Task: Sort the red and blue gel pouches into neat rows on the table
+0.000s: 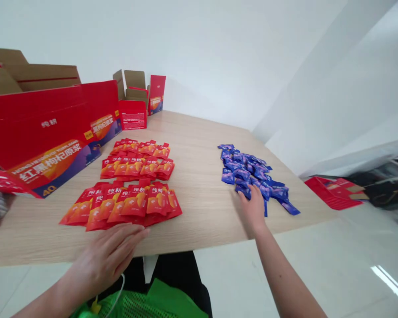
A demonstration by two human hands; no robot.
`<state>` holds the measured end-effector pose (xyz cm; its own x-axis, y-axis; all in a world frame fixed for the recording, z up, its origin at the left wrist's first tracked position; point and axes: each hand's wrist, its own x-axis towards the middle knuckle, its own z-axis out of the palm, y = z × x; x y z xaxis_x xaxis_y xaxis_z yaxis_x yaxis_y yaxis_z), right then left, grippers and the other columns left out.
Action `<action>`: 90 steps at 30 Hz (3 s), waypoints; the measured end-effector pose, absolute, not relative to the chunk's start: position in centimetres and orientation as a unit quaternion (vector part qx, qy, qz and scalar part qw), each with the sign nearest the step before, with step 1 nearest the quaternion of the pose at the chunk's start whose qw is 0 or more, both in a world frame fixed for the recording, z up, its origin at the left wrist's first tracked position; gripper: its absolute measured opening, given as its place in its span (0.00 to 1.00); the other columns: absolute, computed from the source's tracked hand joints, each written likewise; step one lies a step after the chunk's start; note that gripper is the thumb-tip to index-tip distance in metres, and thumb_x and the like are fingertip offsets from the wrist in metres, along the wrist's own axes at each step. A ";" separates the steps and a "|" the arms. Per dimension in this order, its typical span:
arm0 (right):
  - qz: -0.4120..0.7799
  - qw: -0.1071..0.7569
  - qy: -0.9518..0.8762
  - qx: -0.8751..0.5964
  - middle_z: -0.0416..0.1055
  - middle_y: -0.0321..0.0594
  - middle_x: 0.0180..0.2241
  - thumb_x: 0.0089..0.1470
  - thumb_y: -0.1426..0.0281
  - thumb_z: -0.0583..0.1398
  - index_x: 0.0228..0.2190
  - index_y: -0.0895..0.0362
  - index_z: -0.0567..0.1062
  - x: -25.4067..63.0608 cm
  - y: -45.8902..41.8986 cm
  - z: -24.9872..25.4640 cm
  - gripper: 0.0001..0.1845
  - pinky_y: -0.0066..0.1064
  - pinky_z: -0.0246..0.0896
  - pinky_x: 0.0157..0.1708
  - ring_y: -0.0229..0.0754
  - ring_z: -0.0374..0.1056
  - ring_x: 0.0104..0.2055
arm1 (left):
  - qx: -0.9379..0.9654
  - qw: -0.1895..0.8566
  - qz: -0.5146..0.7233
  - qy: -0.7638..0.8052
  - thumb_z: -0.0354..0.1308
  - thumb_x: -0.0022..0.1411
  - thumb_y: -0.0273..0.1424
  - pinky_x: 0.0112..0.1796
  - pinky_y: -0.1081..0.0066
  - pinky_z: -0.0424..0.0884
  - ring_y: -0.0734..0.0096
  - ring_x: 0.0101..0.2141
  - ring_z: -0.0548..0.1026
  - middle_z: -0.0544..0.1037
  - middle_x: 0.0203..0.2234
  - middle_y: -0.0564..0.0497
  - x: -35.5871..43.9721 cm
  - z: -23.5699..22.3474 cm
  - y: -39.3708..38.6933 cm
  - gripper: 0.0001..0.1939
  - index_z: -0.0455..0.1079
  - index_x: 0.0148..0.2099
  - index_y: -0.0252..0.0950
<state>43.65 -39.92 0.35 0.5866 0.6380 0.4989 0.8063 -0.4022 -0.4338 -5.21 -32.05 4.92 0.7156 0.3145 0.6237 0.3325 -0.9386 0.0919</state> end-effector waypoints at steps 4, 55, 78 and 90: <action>-0.114 0.194 -0.380 -0.897 0.51 0.62 0.67 0.61 0.51 0.53 0.61 0.61 0.67 49.6 -38.5 0.5 0.35 0.56 0.48 0.62 0.63 0.51 0.67 | -0.937 -0.027 -0.323 -0.133 0.48 0.68 0.23 0.49 0.70 0.75 0.68 0.47 0.77 0.78 0.48 0.48 -1.0 5.7 -32.7 0.25 0.63 0.65 0.43; -0.035 0.225 -0.699 -0.678 0.73 0.52 0.55 0.62 0.60 0.60 0.50 0.58 0.78 40.6 -42.8 -1.7 0.20 0.48 0.65 0.59 0.52 0.70 0.57 | -0.965 0.030 -0.060 -0.253 0.52 0.69 0.43 0.59 0.56 0.65 0.49 0.61 0.66 0.63 0.65 0.38 16.3 0.9 -36.3 0.30 0.62 0.66 0.31; -0.123 0.269 -0.562 -0.772 0.70 0.56 0.57 0.63 0.59 0.57 0.52 0.58 0.76 46.0 -45.1 -1.1 0.22 0.53 0.63 0.58 0.57 0.68 0.58 | -0.944 0.016 -0.258 -0.205 0.50 0.70 0.35 0.58 0.55 0.67 0.52 0.61 0.65 0.65 0.63 0.37 13.6 -0.2 -36.4 0.26 0.59 0.67 0.32; -0.098 0.267 -0.584 -0.760 0.75 0.50 0.52 0.63 0.63 0.57 0.49 0.55 0.79 46.2 -49.4 -3.6 0.18 0.48 0.72 0.52 0.53 0.74 0.52 | -0.953 -0.006 -0.237 -0.189 0.50 0.70 0.33 0.61 0.54 0.65 0.54 0.64 0.62 0.61 0.66 0.40 13.7 -0.3 -36.3 0.26 0.57 0.68 0.34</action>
